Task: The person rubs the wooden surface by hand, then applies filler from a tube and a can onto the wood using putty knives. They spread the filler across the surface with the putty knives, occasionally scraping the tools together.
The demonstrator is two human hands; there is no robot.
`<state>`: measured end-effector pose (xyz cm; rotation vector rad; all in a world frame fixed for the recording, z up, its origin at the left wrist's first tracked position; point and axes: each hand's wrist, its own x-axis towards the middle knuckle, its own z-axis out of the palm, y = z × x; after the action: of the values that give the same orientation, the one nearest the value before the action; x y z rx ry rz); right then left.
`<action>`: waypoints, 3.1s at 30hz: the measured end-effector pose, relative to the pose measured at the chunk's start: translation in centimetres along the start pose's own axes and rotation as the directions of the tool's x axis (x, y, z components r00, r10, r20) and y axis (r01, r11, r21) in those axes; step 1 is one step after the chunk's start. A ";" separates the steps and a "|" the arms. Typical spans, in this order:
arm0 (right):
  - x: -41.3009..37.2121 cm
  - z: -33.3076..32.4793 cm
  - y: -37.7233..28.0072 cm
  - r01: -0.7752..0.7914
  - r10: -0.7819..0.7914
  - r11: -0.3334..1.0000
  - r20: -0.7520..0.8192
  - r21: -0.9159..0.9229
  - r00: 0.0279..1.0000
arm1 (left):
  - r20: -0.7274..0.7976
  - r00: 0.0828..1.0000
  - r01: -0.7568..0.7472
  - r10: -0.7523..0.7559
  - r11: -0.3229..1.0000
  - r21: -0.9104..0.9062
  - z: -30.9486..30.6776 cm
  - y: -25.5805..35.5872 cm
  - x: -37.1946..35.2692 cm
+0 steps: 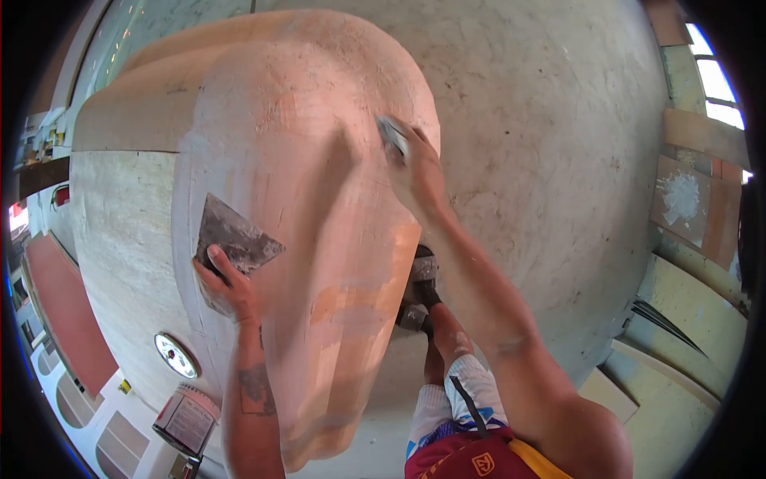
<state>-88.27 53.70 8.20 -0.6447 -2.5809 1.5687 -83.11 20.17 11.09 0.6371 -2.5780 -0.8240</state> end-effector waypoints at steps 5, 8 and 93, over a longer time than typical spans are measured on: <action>3.4 3.9 3.0 0.177 -0.076 0.812 0.200 -0.557 0.977 | 0.031 1.000 -0.003 0.003 1.000 0.007 0.1 -0.5 -0.1; -3.5 5.0 5.4 0.325 -0.315 0.845 0.096 -0.425 0.944 | 0.027 1.000 -0.015 0.015 1.000 -0.007 0.6 -0.3 -0.1; 13.4 7.3 -25.8 0.500 -0.526 0.821 0.707 0.276 0.473 | 0.102 0.994 -0.068 0.042 0.961 0.268 -3.1 5.7 0.8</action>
<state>-110.68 42.38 24.59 1.0016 -2.7670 1.8670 -84.05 22.51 17.08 0.6115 -2.8106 -0.4968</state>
